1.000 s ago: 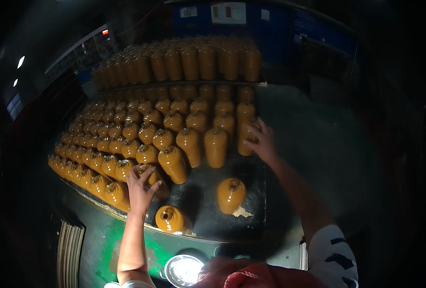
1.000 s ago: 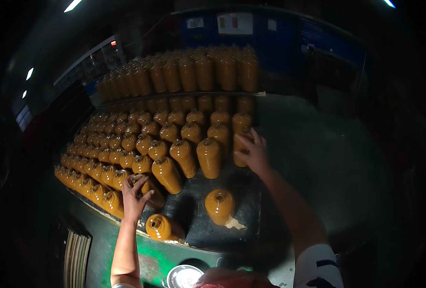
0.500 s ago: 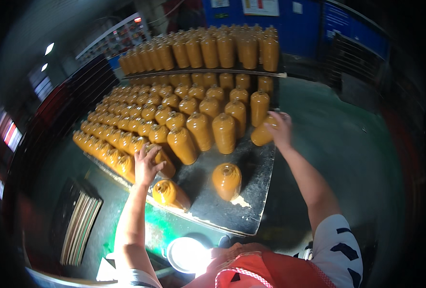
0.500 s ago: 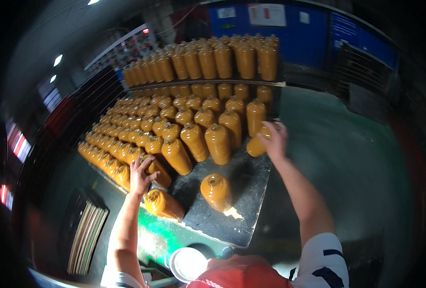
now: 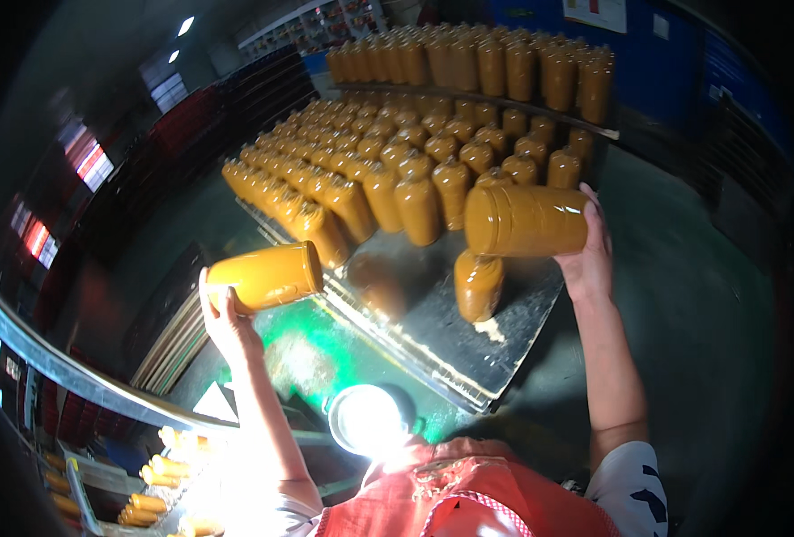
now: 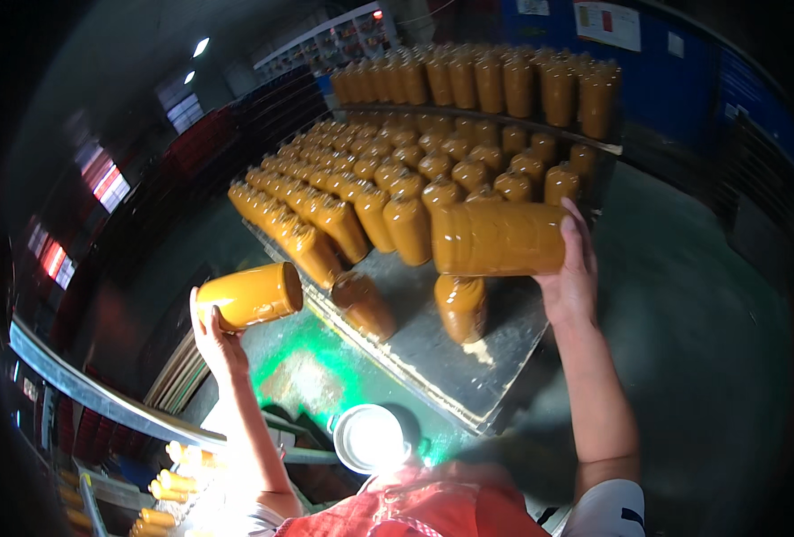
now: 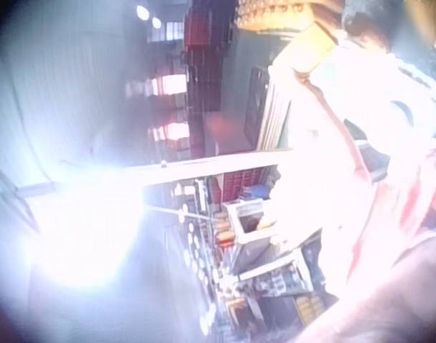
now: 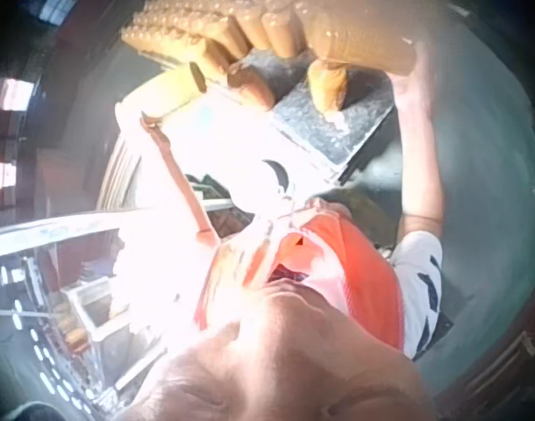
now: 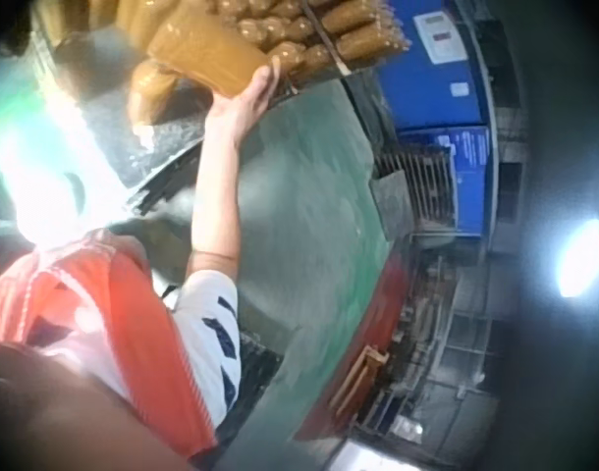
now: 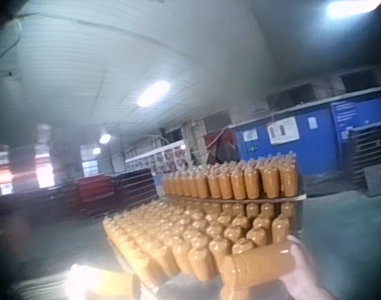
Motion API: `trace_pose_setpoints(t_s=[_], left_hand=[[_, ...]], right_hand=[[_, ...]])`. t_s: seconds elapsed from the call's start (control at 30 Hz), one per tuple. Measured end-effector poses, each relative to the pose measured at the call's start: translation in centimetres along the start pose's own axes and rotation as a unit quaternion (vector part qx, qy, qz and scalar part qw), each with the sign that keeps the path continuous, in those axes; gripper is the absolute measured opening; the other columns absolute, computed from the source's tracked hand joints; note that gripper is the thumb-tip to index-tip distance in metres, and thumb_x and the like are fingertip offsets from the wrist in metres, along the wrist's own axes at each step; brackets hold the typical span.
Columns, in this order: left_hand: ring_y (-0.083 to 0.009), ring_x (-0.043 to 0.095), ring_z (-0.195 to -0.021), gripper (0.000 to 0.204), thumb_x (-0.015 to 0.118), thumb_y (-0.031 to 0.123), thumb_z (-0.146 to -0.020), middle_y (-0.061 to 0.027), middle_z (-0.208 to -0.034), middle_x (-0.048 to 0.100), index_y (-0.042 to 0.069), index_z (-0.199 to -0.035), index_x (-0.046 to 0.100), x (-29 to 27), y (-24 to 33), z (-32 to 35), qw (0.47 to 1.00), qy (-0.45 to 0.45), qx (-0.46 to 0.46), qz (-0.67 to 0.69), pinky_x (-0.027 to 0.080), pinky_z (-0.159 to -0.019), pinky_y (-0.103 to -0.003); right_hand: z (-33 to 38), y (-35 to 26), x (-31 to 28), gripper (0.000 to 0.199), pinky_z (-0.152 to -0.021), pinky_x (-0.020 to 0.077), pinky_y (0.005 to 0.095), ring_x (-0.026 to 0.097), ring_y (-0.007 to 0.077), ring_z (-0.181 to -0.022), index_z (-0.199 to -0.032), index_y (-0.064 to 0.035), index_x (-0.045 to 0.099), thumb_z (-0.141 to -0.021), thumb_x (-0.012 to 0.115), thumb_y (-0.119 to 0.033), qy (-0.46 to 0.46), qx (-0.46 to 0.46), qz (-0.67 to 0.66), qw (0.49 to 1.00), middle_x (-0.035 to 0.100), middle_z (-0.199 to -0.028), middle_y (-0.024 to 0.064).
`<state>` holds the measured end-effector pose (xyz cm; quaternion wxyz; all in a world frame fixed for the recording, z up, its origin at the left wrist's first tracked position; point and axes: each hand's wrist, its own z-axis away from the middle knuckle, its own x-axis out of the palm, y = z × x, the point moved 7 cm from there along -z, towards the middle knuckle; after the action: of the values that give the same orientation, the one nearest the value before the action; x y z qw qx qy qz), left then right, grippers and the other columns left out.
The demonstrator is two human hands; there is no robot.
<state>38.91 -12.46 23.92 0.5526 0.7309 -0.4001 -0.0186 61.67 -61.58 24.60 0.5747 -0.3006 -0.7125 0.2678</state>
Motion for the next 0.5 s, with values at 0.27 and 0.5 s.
trace_pose_setpoints(t_s=[0.27, 0.5], left_hand=[[-0.0268, 0.057, -0.104, 0.055, 0.067, 0.047, -0.089, -0.0126, -0.115, 0.057, 0.007, -0.123, 0.051, -14.2, -14.3, 11.3, 0.905, 0.087, -0.340, 0.240, 0.056, -0.084, -0.041], [-0.0304, 0.064, -0.102, 0.059, 0.052, 0.059, -0.093, -0.0106, -0.118, 0.062, 0.013, -0.129, 0.054, -23.4, -23.2, 17.0, 0.726, 0.189, -0.528, 0.397, 0.063, -0.073, -0.037]], right_hand=[[13.4, 20.8, 16.3, 0.061, -0.109, 0.0395, 0.0610, 0.048, 0.0336, -0.133, -0.144, -0.0166, 0.047, -0.098, 0.049, -0.057, -0.178, 0.429, -0.257, 0.847, 0.048, -0.148, 0.0106], [22.6, 36.3, 18.6, 0.052, -0.099, 0.0507, 0.0519, 0.054, 0.0283, -0.128, -0.144, -0.0198, 0.046, -0.105, 0.034, -0.052, -0.064, 0.563, -0.144, 0.811, 0.055, -0.141, 0.0079]])
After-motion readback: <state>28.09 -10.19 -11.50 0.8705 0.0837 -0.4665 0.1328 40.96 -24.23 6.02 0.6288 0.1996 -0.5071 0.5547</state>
